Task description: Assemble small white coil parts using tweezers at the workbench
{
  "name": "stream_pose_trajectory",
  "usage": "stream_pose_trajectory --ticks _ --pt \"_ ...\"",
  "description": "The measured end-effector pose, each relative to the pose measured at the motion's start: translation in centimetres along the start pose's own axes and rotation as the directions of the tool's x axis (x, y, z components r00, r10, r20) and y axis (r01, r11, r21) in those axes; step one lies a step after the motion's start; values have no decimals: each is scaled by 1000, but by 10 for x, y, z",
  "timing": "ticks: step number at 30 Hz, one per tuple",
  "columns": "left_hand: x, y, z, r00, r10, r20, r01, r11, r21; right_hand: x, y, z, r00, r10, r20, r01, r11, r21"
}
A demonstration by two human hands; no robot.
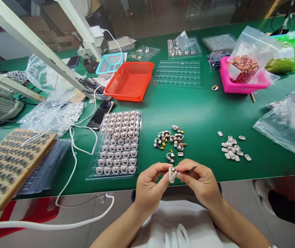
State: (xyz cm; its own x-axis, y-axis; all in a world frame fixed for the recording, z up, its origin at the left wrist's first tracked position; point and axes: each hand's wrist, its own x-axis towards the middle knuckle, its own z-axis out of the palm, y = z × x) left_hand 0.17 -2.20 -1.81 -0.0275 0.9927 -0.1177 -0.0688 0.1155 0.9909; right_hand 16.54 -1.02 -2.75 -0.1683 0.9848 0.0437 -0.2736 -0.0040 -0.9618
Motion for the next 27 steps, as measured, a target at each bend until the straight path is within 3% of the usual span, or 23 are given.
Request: stream_pose_trajectory --ticks 11,22,27 --pt "-2 0 1 975 224 -10 -222 970 102 -1 4 -1 996 87 -20 -85 992 97" --pt "-4 3 4 947 320 0 -312 922 229 1 8 -6 992 127 -16 -125 986 111" --pt "-3 6 4 934 352 57 -354 899 258 1 11 -8 988 152 -7 -150 981 126"
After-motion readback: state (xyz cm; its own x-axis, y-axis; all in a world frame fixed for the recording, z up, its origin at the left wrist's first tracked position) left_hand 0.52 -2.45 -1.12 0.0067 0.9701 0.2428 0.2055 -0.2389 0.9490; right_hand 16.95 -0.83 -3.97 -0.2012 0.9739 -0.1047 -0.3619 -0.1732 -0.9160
